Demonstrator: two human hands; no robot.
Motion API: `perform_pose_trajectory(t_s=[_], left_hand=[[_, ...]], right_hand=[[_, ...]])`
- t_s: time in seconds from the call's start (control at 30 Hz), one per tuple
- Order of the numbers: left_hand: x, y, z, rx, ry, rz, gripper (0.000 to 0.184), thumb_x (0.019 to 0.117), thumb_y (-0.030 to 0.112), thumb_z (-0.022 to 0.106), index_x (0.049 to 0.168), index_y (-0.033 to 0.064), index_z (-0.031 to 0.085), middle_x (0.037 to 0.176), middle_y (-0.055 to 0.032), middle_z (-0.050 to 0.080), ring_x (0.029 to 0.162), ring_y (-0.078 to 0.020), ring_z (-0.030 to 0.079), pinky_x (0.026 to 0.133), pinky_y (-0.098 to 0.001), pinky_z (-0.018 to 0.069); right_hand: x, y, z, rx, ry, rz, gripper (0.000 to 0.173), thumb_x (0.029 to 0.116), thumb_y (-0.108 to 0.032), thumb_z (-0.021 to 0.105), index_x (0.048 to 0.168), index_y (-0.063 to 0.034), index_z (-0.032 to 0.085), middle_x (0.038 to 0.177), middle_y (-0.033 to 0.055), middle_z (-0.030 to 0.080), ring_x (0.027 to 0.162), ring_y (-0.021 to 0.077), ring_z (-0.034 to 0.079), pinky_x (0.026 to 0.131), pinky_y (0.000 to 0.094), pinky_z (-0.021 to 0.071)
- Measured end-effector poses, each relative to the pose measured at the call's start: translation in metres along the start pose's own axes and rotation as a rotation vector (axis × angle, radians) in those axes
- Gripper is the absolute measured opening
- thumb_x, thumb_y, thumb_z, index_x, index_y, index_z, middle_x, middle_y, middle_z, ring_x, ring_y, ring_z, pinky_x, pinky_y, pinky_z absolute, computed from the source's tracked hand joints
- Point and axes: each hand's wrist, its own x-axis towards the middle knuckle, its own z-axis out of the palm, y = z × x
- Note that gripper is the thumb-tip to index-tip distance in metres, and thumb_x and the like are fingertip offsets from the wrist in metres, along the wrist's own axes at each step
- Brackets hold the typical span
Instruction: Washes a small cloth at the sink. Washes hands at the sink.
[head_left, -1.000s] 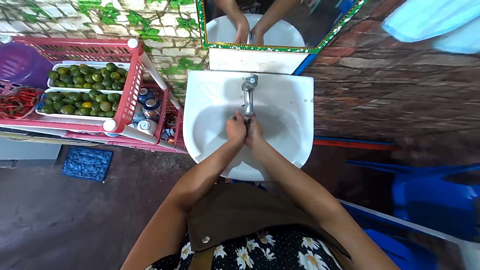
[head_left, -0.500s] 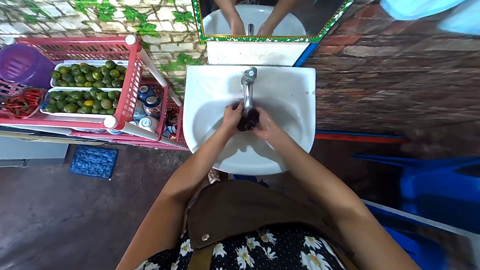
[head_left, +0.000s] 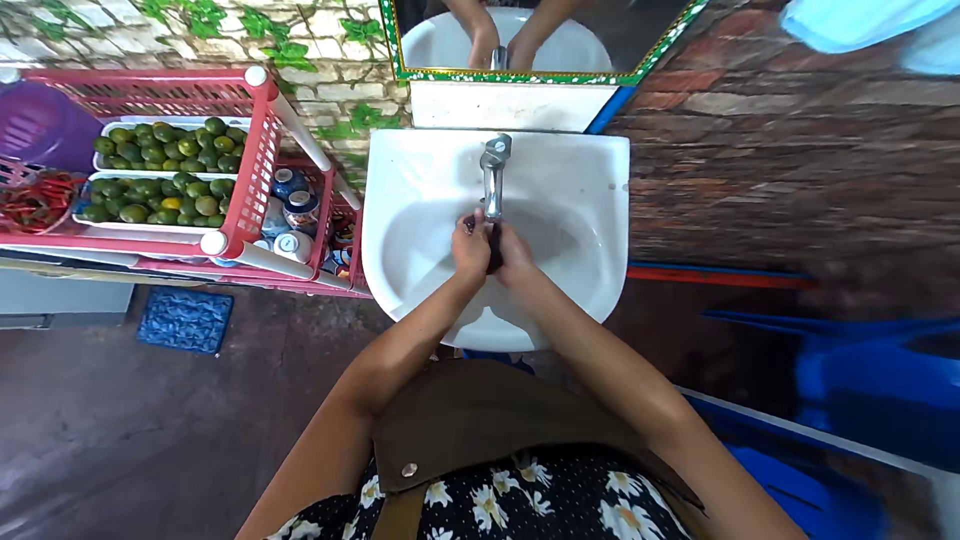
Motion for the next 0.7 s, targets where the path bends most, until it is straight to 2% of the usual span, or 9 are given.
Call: perform_pose_trajectory(t_s=[0.13,0.23,0.3,0.4,0.47,0.53,0.6,0.63,0.7], left_hand=[[0.013,0.008,-0.002,0.055,0.094,-0.053,0.054,0.1113,0.043,0.037,0.121,-0.0031,0.063,0.101,-0.0216,0.067,0.094,-0.0322,0.064,0.088,-0.0526,0.0513],[0.018,0.012,-0.004,0.094,0.119,-0.087,0.06,0.1116,0.046,0.032,0.115,-0.0032,0.066,0.1,-0.0226,0.067,0.095,-0.0339,0.064,0.087,-0.0545,0.0506],[0.014,0.009,-0.007,0.1,0.098,-0.118,0.067,0.1101,0.053,0.026,0.11,-0.0017,0.065,0.094,-0.0203,0.064,0.086,-0.032,0.062,0.078,-0.0531,0.0508],[0.012,-0.002,-0.008,-0.023,0.054,-0.139,0.067,0.1086,0.057,0.029,0.104,-0.0011,0.062,0.086,-0.0166,0.059,0.077,-0.0276,0.058,0.071,-0.0492,0.0513],[0.01,-0.002,-0.007,-0.09,0.064,-0.11,0.056,0.1103,0.048,0.036,0.105,-0.0006,0.063,0.085,-0.0145,0.06,0.076,-0.0245,0.058,0.071,-0.0452,0.0512],[0.007,0.005,-0.014,-0.02,0.039,-0.024,0.044,0.1101,0.037,0.045,0.111,-0.0024,0.065,0.093,-0.0182,0.066,0.085,-0.0276,0.064,0.08,-0.0483,0.0534],[0.002,0.019,-0.023,0.132,-0.042,0.045,0.036,0.1061,0.029,0.056,0.119,-0.0033,0.066,0.104,-0.0223,0.069,0.099,-0.0328,0.067,0.091,-0.0531,0.0528],[-0.001,0.025,-0.026,0.209,-0.082,0.068,0.034,0.1027,0.025,0.062,0.121,-0.0027,0.065,0.108,-0.0232,0.069,0.103,-0.0342,0.067,0.094,-0.0539,0.0521],[-0.006,0.028,-0.027,0.3,-0.108,0.093,0.041,0.0955,0.024,0.072,0.129,0.0012,0.064,0.125,-0.0259,0.063,0.118,-0.039,0.061,0.103,-0.0566,0.0471]], right_hand=[[0.003,0.005,0.017,-0.284,0.104,-0.162,0.061,0.1107,-0.051,0.03,0.104,0.0005,0.063,0.087,0.015,0.058,0.074,0.0252,0.056,0.067,0.0453,0.05],[0.013,0.009,0.019,-0.421,0.139,-0.266,0.054,0.1122,-0.04,0.035,0.108,0.0037,0.066,0.097,0.0225,0.064,0.085,0.0335,0.062,0.077,0.0533,0.0521],[0.019,0.013,0.016,-0.527,0.16,-0.343,0.047,0.1116,-0.033,0.041,0.105,0.0047,0.068,0.097,0.0241,0.066,0.088,0.036,0.065,0.08,0.0558,0.0528],[0.015,0.014,0.013,-0.58,0.222,-0.449,0.039,0.1095,-0.026,0.048,0.097,0.0052,0.068,0.087,0.0218,0.066,0.084,0.0338,0.065,0.08,0.0546,0.0514],[0.004,0.012,0.013,-0.46,0.2,-0.47,0.032,0.1093,-0.02,0.048,0.104,0.0061,0.065,0.088,0.0178,0.063,0.082,0.0263,0.061,0.078,0.0466,0.0512],[-0.012,0.004,0.008,-0.297,0.08,-0.297,0.035,0.1108,-0.024,0.042,0.13,0.0023,0.054,0.11,0.0195,0.062,0.098,0.0263,0.063,0.084,0.0448,0.0542],[-0.028,-0.009,0.002,-0.14,-0.043,0.028,0.051,0.1099,-0.044,0.035,0.151,-0.0134,0.037,0.141,0.0187,0.051,0.124,0.034,0.055,0.092,0.0574,0.0502],[-0.031,-0.013,0.001,-0.056,-0.063,0.145,0.056,0.1076,-0.053,0.034,0.15,-0.0167,0.039,0.143,0.0166,0.049,0.125,0.0345,0.053,0.093,0.0605,0.0485],[-0.032,-0.018,0.006,0.058,-0.052,0.183,0.049,0.1072,-0.054,0.033,0.134,-0.0159,0.049,0.121,0.0095,0.059,0.107,0.0244,0.06,0.084,0.0484,0.0532]])
